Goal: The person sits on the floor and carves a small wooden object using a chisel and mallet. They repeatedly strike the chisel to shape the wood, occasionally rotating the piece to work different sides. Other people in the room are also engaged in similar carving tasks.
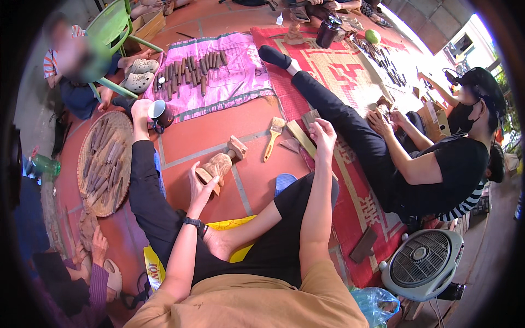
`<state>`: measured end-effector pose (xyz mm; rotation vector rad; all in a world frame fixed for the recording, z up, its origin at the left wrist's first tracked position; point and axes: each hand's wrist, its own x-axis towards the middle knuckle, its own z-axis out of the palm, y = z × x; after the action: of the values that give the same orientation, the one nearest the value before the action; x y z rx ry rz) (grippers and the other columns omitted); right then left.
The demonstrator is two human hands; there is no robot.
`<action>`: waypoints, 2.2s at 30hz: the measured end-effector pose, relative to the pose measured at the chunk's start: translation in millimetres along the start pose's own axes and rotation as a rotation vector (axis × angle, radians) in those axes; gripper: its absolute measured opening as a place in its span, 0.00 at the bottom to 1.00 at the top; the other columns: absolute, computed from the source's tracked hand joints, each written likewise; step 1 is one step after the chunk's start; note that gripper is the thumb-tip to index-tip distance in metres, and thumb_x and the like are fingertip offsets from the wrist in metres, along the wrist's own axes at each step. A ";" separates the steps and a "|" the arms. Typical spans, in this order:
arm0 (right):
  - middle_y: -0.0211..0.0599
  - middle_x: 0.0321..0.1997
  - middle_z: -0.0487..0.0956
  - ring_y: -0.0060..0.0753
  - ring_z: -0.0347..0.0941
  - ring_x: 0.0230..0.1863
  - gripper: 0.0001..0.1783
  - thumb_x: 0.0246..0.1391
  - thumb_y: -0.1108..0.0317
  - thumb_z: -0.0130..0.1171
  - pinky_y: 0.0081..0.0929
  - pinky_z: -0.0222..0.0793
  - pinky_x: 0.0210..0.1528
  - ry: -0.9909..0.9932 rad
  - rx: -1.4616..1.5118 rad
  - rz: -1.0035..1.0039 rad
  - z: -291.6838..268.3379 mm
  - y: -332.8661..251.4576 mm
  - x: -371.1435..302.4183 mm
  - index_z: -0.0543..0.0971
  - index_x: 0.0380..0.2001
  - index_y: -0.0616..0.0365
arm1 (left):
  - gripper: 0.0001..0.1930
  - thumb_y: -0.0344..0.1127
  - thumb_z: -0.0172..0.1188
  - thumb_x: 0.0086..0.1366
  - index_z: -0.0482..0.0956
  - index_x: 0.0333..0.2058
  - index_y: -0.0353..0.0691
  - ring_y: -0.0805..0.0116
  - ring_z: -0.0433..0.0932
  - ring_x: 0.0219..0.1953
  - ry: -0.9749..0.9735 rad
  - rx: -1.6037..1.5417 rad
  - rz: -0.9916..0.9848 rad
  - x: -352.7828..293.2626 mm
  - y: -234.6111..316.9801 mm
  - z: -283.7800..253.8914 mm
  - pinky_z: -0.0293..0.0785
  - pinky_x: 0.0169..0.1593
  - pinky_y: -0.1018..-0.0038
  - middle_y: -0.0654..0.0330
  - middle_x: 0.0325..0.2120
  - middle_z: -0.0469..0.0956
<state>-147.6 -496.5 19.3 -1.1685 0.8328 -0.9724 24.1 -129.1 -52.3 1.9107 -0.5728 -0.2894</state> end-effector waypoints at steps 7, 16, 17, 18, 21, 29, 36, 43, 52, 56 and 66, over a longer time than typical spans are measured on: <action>0.44 0.34 0.84 0.42 0.83 0.38 0.10 0.52 0.68 0.60 0.34 0.75 0.43 -0.164 -0.890 -0.300 39.3 16.1 -7.7 0.82 0.38 0.58 | 0.44 0.48 0.72 0.53 0.58 0.62 0.37 0.46 0.63 0.60 -0.004 0.017 0.017 0.5 -2.4 -2.5 0.60 0.63 0.54 0.42 0.56 0.62; 0.48 0.34 0.83 0.49 0.81 0.38 0.12 0.49 0.63 0.63 0.42 0.74 0.42 -0.720 -1.181 -0.152 34.1 57.3 1.2 0.83 0.34 0.59 | 0.43 0.47 0.73 0.51 0.61 0.60 0.36 0.47 0.67 0.58 0.074 0.022 0.037 1.3 10.4 -11.7 0.64 0.61 0.55 0.44 0.53 0.67; 0.51 0.33 0.82 0.51 0.80 0.38 0.13 0.48 0.62 0.64 0.44 0.73 0.40 -0.753 -1.248 -0.215 20.0 71.5 11.2 0.82 0.33 0.60 | 0.43 0.48 0.73 0.50 0.62 0.59 0.35 0.46 0.67 0.57 0.069 0.017 0.054 2.4 17.7 -11.1 0.64 0.61 0.55 0.44 0.53 0.67; 0.52 0.32 0.82 0.51 0.80 0.36 0.12 0.48 0.63 0.63 0.45 0.73 0.39 -0.823 -1.297 -0.247 32.0 76.4 11.8 0.82 0.31 0.62 | 0.43 0.48 0.73 0.49 0.63 0.59 0.35 0.46 0.68 0.57 0.074 0.029 0.060 3.3 22.5 -17.2 0.65 0.60 0.56 0.44 0.53 0.67; 0.47 0.27 0.81 0.42 0.79 0.30 0.09 0.49 0.68 0.61 0.39 0.72 0.34 -0.707 -1.169 -0.226 29.4 91.4 13.0 0.81 0.30 0.64 | 0.44 0.49 0.74 0.46 0.65 0.58 0.33 0.46 0.70 0.56 -0.009 0.025 0.065 6.9 41.9 -32.4 0.65 0.60 0.57 0.42 0.53 0.69; 0.34 0.17 0.74 0.24 0.73 0.20 0.02 0.51 0.76 0.58 0.28 0.68 0.22 -0.694 -1.051 -0.208 32.1 111.2 -1.4 0.77 0.29 0.62 | 0.32 0.45 0.64 0.64 0.66 0.63 0.40 0.47 0.54 0.71 0.253 -0.345 0.081 4.0 29.3 -78.7 0.54 0.70 0.57 0.43 0.67 0.56; 0.33 0.20 0.75 0.21 0.70 0.19 0.03 0.54 0.78 0.57 0.21 0.67 0.20 -0.704 -0.954 -0.139 35.8 119.5 -4.8 0.74 0.32 0.62 | 0.11 0.37 0.57 0.66 0.80 0.41 0.35 0.52 0.81 0.41 1.032 0.313 0.060 -38.0 -19.3 -352.7 0.75 0.47 0.62 0.49 0.37 0.81; 0.30 0.17 0.71 0.18 0.67 0.17 0.06 0.54 0.82 0.55 0.19 0.59 0.17 -0.736 -0.940 -0.143 41.2 123.7 -14.0 0.72 0.33 0.60 | 0.21 0.45 0.61 0.63 0.81 0.51 0.39 0.53 0.71 0.56 0.686 1.157 -0.337 -149.3 -122.6 -455.4 0.60 0.60 0.47 0.53 0.43 0.80; 0.29 0.20 0.71 0.16 0.66 0.17 0.10 0.56 0.83 0.53 0.16 0.59 0.16 -0.685 -0.875 -0.012 11.9 110.3 -10.1 0.70 0.39 0.60 | 0.14 0.41 0.62 0.62 0.84 0.37 0.36 0.52 0.74 0.50 0.678 1.031 -0.497 -194.7 -99.1 -398.0 0.54 0.63 0.48 0.51 0.35 0.81; 0.29 0.20 0.71 0.16 0.67 0.17 0.10 0.56 0.82 0.56 0.15 0.60 0.17 -0.750 -0.870 0.016 42.2 119.0 -21.1 0.70 0.40 0.60 | 0.09 0.34 0.61 0.60 0.84 0.37 0.36 0.51 0.74 0.52 0.749 0.909 -0.640 -225.6 -119.9 -419.4 0.53 0.64 0.50 0.49 0.36 0.81; 0.28 0.20 0.71 0.16 0.68 0.18 0.10 0.56 0.81 0.57 0.15 0.61 0.17 -0.751 -0.898 -0.010 39.1 121.4 -17.1 0.70 0.40 0.59 | 0.14 0.31 0.50 0.68 0.82 0.46 0.39 0.56 0.83 0.32 0.982 0.729 -0.311 -162.6 -162.7 -485.0 0.77 0.35 0.65 0.50 0.26 0.81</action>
<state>-96.6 -453.9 -90.9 -2.1169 0.6296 -0.0541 145.5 392.5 -16.8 2.5036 0.3431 0.7463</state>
